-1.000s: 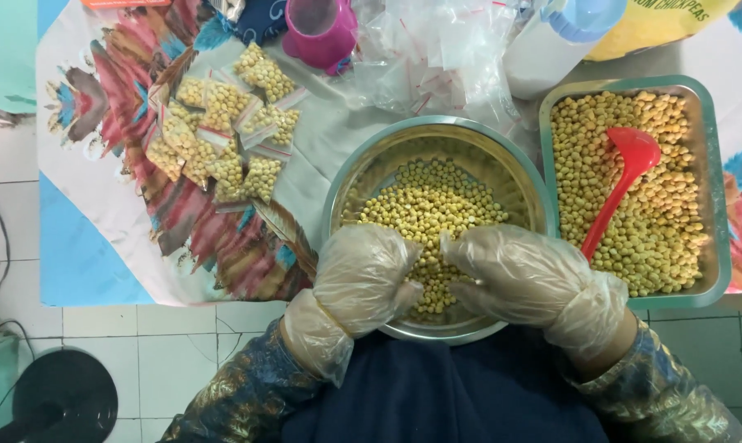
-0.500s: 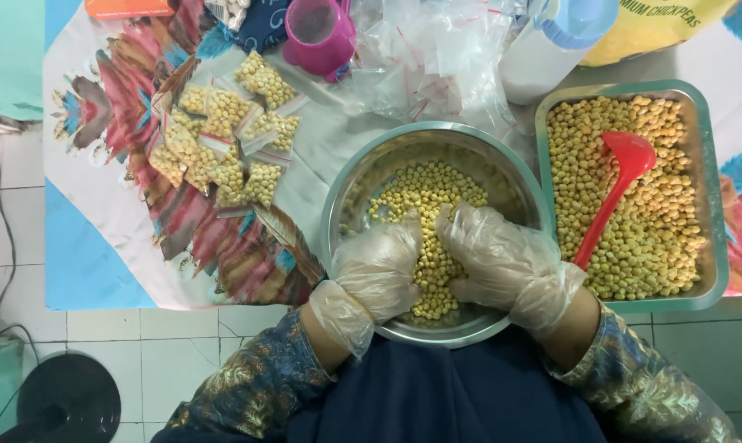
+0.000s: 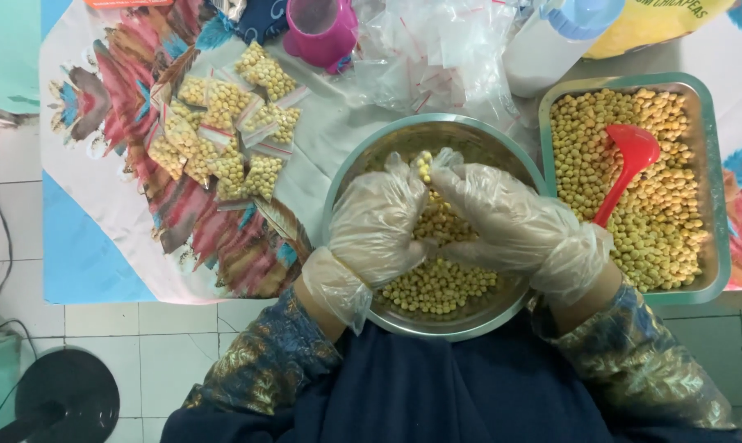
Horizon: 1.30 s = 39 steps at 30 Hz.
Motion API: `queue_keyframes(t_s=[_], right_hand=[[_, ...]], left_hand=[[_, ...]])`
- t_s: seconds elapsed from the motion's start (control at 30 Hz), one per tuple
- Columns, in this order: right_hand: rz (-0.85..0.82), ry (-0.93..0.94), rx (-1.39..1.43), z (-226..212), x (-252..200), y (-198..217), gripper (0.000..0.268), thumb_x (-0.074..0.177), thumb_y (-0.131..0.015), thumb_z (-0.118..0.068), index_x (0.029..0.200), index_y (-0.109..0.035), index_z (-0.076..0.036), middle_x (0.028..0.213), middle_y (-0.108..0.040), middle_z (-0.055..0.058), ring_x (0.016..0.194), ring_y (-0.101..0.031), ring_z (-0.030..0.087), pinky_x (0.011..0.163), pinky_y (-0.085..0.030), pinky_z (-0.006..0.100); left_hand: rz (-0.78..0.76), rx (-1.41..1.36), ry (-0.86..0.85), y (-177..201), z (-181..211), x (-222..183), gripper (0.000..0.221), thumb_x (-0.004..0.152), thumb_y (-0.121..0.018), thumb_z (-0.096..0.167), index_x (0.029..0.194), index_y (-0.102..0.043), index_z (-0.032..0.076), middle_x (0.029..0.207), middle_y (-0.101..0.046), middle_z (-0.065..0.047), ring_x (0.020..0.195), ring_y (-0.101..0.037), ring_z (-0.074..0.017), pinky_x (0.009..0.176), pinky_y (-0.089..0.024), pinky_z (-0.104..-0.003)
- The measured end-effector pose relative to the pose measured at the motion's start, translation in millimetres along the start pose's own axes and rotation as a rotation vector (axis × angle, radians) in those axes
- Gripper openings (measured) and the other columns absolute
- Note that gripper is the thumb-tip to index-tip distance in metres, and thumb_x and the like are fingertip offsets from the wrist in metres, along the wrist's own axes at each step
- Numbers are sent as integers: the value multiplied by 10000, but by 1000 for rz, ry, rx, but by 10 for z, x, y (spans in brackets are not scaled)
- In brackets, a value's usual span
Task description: Manually packaging dried chickpeas into small plastic bags from a large bowl.
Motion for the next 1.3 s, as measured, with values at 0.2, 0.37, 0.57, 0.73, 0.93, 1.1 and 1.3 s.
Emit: queue_keyframes(t_s=[0.2, 0.37, 0.57, 0.73, 0.93, 1.1, 1.3], right_hand=[[85, 2, -275, 165, 335, -155, 1330, 487, -871, -694, 1620, -280, -325, 1379, -509, 86, 1310, -509, 384, 1029, -507, 556], [61, 30, -353, 107, 376, -238, 1125, 540, -826, -667, 1499, -463, -205, 1260, -572, 135, 1240, -559, 400, 992, -535, 549], [-23, -177, -198, 101, 456, -362, 815, 656, -846, -483, 1330, -573, -113, 1160, -691, 144, 1165, -674, 343, 925, -598, 514], [-57, -64, -69, 269, 364, -488, 657, 713, -750, -390, 1341, -649, -225, 1247, -673, 114, 1149, -669, 371, 948, -592, 501], [-68, 0, -117, 112, -124, -424, 660, 725, -786, -403, 1355, -599, -341, 1275, -641, 5, 1108, -693, 295, 910, -635, 432], [-84, 65, -315, -100, -332, -124, 1145, 590, -912, -561, 1568, -388, -283, 1388, -563, 86, 1276, -562, 343, 1029, -548, 482], [-107, 7, -507, 54, -207, -378, 1289, 584, -880, -611, 1636, -236, -236, 1329, -556, 89, 1223, -567, 346, 1012, -550, 497]], left_hand=[[-24, 284, -49, -31, -149, 139, 1143, 631, -846, 677, 1376, -464, -100, 1140, -618, -270, 1042, -645, -448, 879, -549, -562], [-55, 230, -1, -188, -234, 107, 984, 659, -815, 628, 1304, -519, -54, 1117, -649, -236, 1052, -661, -421, 891, -558, -540], [-109, 176, 21, -270, -227, 92, 751, 701, -770, 555, 1194, -603, 14, 1082, -697, -185, 1065, -685, -380, 907, -572, -509], [-178, 124, 36, -315, -184, 20, 526, 743, -725, 482, 1085, -686, 83, 1046, -744, -134, 1079, -709, -338, 924, -586, -477], [-213, 22, -5, -87, 37, -196, 918, 631, -754, 605, 1458, -473, 323, 1264, -711, -23, 1266, -631, -285, 1022, -546, -492], [211, 370, 70, -272, 101, -442, 760, 754, -770, 431, 1459, -558, 242, 1214, -685, -150, 1212, -625, -380, 1025, -528, -533], [-337, 191, 290, -86, 105, -299, 1441, 513, -914, 729, 1620, -215, 129, 1525, -475, -165, 1428, -425, -376, 1181, -368, -552]])
Point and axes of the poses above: each hand's wrist, its own x-axis towards the middle knuckle, its own y-axis out of the back of the hand, z = x × y, the point moved 2 cm from there along x, towards the middle knuckle
